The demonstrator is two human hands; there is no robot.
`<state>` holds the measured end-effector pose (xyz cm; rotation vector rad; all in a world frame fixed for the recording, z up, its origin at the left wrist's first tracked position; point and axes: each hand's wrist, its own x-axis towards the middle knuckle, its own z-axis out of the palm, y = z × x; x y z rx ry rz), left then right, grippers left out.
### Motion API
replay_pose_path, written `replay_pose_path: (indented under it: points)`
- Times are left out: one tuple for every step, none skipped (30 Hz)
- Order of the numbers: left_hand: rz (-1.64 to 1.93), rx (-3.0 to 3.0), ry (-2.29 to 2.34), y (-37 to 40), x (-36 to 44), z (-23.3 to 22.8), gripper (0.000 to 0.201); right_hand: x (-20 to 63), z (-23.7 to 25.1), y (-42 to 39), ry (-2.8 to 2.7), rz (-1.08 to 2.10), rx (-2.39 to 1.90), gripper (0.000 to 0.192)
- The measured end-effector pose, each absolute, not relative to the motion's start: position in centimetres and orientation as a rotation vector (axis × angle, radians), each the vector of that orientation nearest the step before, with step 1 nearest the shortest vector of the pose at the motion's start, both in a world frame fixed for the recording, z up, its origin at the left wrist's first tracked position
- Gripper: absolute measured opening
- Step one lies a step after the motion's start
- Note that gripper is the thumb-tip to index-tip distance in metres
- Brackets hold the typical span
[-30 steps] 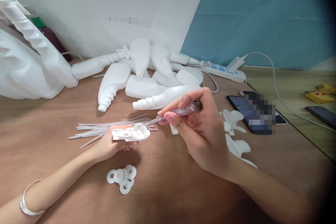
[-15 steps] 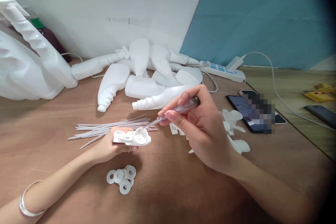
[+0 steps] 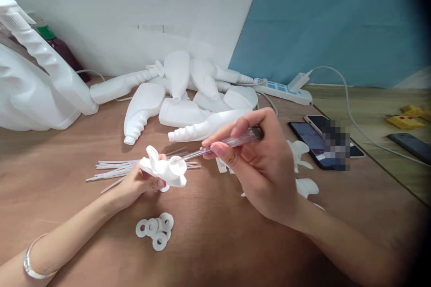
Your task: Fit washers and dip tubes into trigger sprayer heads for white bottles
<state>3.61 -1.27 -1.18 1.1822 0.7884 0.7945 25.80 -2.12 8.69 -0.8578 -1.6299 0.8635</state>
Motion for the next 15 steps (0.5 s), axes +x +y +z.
replay_pose_path:
  points:
    - [0.821, 1.132, 0.774, -1.3, 3.6, -1.4, 0.026, 25.7, 8.6, -2.3, -1.629, 0.849, -0.841, 0.018]
    - [0.832, 1.094, 0.759, -1.3, 3.6, -1.5, 0.028, 25.6, 8.5, -2.4, -1.635, 0.829, -0.827, 0.019]
    - [0.829, 1.07, 0.741, -1.3, 3.6, -1.6, 0.028, 25.5, 8.3, -2.6, -1.648, 0.802, -0.815, 0.02]
    - [0.817, 1.057, 0.716, -1.3, 3.6, -1.5, 0.028, 25.3, 8.2, -2.7, -1.668, 0.772, -0.807, 0.021]
    - [0.803, 1.047, 0.683, -1.3, 3.7, -1.3, 0.027, 25.2, 8.0, -2.8, -1.694, 0.738, -0.803, 0.022]
    - [0.789, 1.033, 0.643, -1.2, 3.7, -1.1, 0.026, 25.1, 7.8, -2.9, -1.726, 0.703, -0.8, 0.023]
    - [0.779, 1.011, 0.601, -1.2, 3.8, -0.9, 0.025, 25.0, 7.6, -3.0, -1.758, 0.666, -0.802, 0.024]
    - [0.773, 0.979, 0.559, -1.2, 3.8, -0.7, 0.024, 24.9, 7.4, -3.1, -1.791, 0.627, -0.806, 0.024]
    - [0.766, 0.938, 0.524, -1.1, 3.9, -0.4, 0.025, 24.8, 7.1, -3.1, -1.82, 0.584, -0.808, 0.024]
    - [0.753, 0.893, 0.497, -1.0, 3.9, -0.2, 0.026, 24.7, 6.9, -3.1, -1.845, 0.541, -0.81, 0.024]
    - [0.738, 0.846, 0.475, -1.0, 3.9, -0.1, 0.027, 24.6, 6.7, -3.1, -1.865, 0.499, -0.808, 0.024]
    - [0.726, 0.801, 0.458, -0.9, 3.9, 0.1, 0.029, 24.5, 6.5, -3.1, -1.881, 0.465, -0.803, 0.024]
    - [0.719, 0.76, 0.445, -0.9, 4.0, 0.2, 0.03, 24.4, 6.4, -3.2, -1.894, 0.443, -0.794, 0.024]
    - [0.714, 0.728, 0.436, -1.0, 4.0, 0.3, 0.031, 24.3, 6.2, -3.2, -1.905, 0.434, -0.781, 0.024]
    - [0.715, 0.708, 0.436, -1.0, 4.0, 0.3, 0.032, 24.3, 6.1, -3.3, -1.909, 0.433, -0.768, 0.024]
